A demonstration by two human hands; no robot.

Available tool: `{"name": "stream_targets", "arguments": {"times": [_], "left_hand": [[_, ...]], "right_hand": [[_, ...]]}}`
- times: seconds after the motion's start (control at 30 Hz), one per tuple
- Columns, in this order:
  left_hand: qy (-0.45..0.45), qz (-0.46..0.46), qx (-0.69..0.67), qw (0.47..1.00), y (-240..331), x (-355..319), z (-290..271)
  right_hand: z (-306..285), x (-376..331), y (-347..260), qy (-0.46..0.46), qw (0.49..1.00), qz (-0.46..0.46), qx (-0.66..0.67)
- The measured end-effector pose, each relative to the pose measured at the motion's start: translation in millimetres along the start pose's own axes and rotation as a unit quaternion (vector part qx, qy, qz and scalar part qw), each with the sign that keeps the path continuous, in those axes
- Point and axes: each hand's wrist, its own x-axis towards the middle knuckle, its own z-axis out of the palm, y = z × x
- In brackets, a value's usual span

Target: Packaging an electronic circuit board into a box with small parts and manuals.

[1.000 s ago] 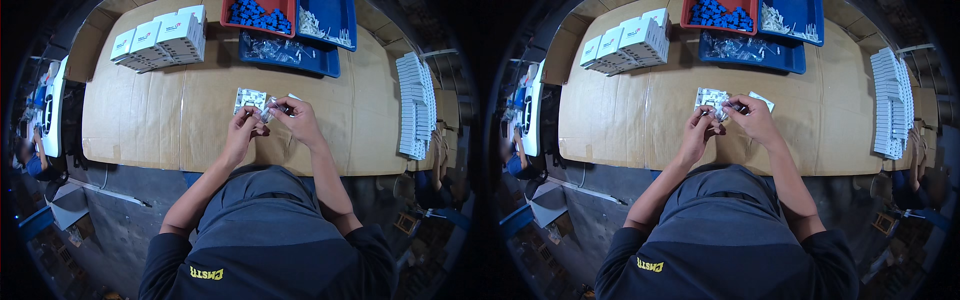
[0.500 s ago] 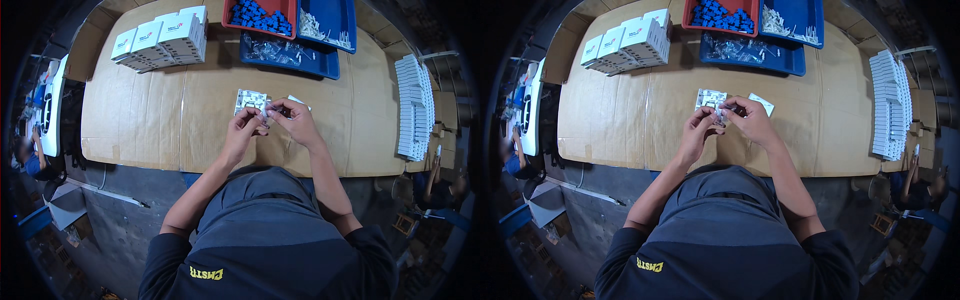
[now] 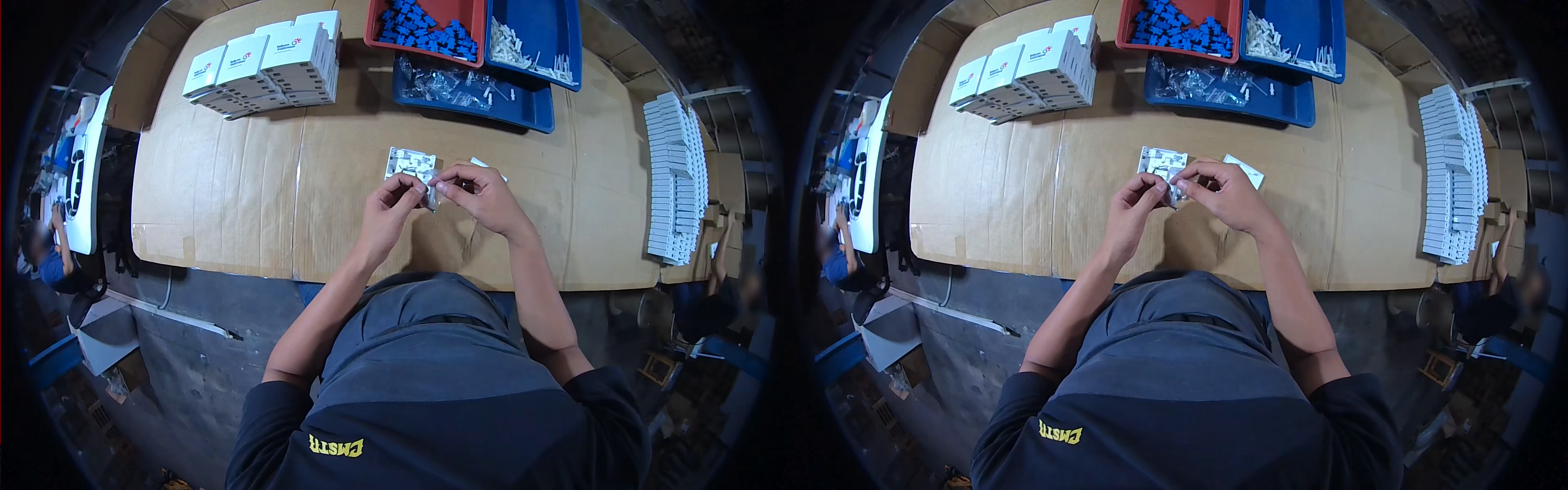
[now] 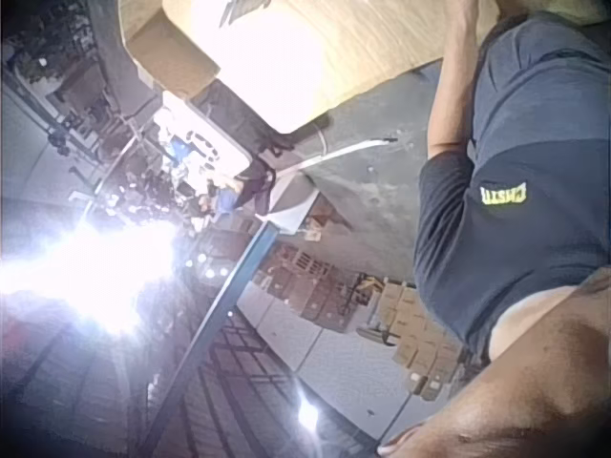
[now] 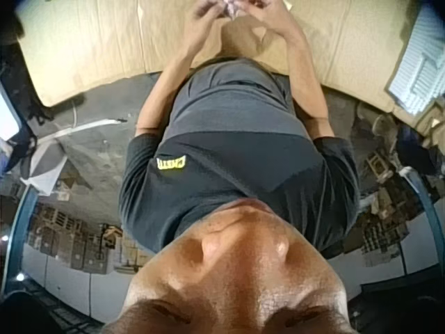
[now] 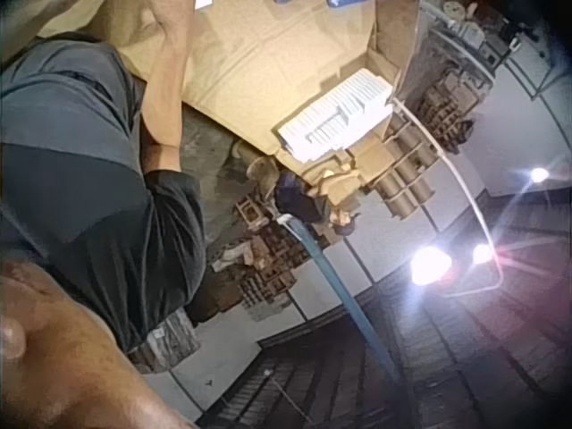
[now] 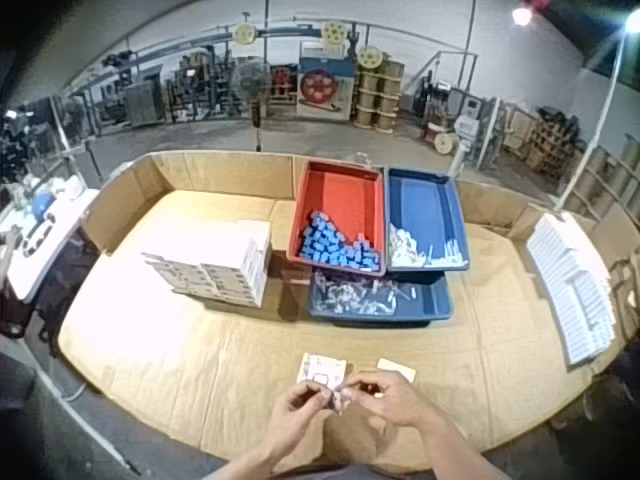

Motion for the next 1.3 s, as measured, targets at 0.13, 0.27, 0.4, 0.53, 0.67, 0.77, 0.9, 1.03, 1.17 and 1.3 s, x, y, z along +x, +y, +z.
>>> {"name": "stream_targets", "arguments": {"times": [0.13,0.27,0.4,0.53,0.67,0.77,0.9,1.03,1.17,1.3], "left_hand": [[-0.001,0.000,0.002,1.000,4,1,2],[-0.012,-0.027,-0.030,0.999,8,0,4],[-0.003,-0.018,-0.007,1.000,3,2,1],[-0.007,-0.045,-0.063,0.997,2,2,0],[-0.029,-0.160,-0.110,0.981,5,5,-1],[-0.103,-0.208,-0.128,0.964,10,7,-3],[-0.129,-0.180,-0.120,0.968,-2,10,0],[-0.141,-0.135,-0.092,0.976,-6,12,-3],[-0.128,-0.136,-0.101,0.977,-6,10,-3],[-0.136,-0.146,-0.093,0.976,-3,10,-4]], "right_hand": [[-1,2,11,-0.020,1.000,0.013,0.019],[3,3,8,0.023,0.995,0.000,0.092],[-2,3,1,0.004,0.998,0.021,0.052],[-3,4,-2,-0.058,0.998,0.037,-0.001],[1,1,-2,-0.074,0.997,-0.008,0.032],[5,1,-9,-0.080,0.994,0.007,0.077],[0,2,-18,-0.088,0.996,-0.002,0.028],[-3,5,-18,-0.107,0.994,0.007,0.028],[-2,6,-25,-0.134,0.990,-0.001,-0.035],[-1,13,-17,-0.197,0.978,0.021,-0.067]]}}
